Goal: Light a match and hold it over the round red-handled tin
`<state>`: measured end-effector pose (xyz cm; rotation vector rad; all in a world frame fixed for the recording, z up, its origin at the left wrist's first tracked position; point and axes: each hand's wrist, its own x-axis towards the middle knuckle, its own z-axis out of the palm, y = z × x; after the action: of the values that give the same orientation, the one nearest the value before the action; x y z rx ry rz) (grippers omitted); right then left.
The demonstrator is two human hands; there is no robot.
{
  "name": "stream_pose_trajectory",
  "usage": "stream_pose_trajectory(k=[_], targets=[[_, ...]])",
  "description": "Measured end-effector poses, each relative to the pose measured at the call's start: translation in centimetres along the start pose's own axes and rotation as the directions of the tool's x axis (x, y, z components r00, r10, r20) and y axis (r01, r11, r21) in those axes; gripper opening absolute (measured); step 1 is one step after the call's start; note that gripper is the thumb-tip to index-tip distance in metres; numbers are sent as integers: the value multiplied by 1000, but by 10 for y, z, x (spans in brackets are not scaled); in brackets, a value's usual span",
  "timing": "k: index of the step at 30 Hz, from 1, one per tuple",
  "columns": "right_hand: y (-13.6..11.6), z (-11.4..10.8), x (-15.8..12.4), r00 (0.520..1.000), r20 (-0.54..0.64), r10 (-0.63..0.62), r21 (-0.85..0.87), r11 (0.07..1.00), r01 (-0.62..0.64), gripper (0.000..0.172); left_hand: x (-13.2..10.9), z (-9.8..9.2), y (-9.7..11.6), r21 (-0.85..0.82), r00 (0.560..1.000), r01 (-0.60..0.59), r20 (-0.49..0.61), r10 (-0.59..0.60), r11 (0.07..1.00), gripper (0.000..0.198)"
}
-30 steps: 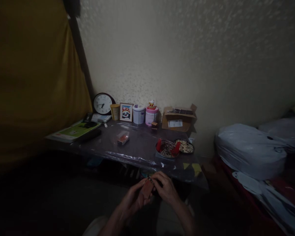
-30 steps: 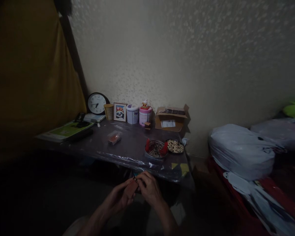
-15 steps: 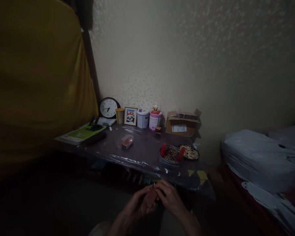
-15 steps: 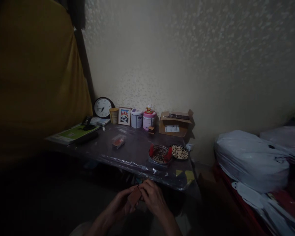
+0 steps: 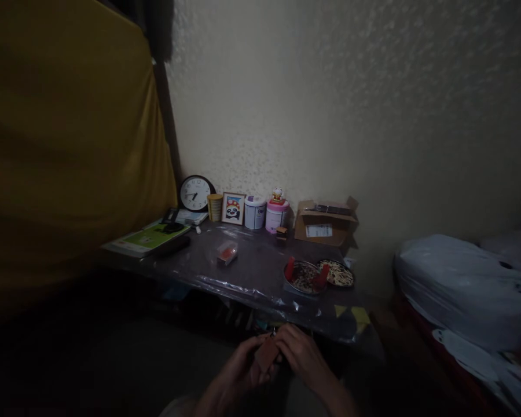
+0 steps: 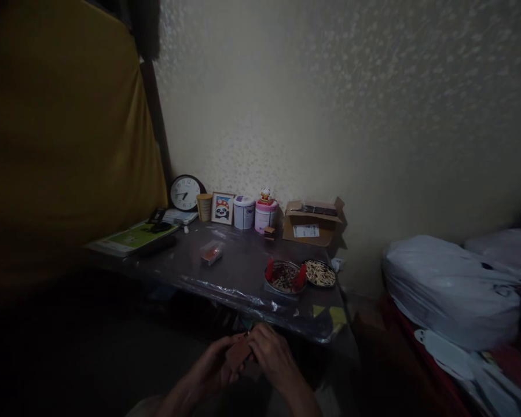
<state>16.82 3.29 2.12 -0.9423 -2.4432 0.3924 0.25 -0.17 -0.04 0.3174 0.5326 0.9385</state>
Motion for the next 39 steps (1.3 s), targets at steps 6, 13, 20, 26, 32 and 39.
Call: stream_pose_trajectory(k=[6, 13, 20, 26, 32, 39], targets=[[3, 2, 0, 1000, -9, -17, 11, 1000, 18, 18, 4, -3, -3, 14, 997, -69, 36, 69, 998, 24], [1, -1, 0, 1000, 2, -22, -5, 1000, 22, 20, 5, -7, -2, 69, 998, -55, 30, 53, 996, 35], [-2, -8, -2, 999, 48, -5, -7, 1000, 6, 21, 4, -4, 0, 93, 998, -53, 41, 50, 994, 39], [-4, -11, -3, 999, 47, 13, -7, 1000, -12, 19, 4, -8, 0, 105, 998, -54, 38, 50, 993, 41], [-7, -12, -3, 999, 42, 18, -57, 998, -16, 20, 5, -11, -1, 106, 998, -59, 42, 55, 993, 43], [-11, -17, -3, 998, 54, 19, -30, 999, -17, 19, 3, -6, -1, 78, 998, -67, 9, 66, 995, 40]])
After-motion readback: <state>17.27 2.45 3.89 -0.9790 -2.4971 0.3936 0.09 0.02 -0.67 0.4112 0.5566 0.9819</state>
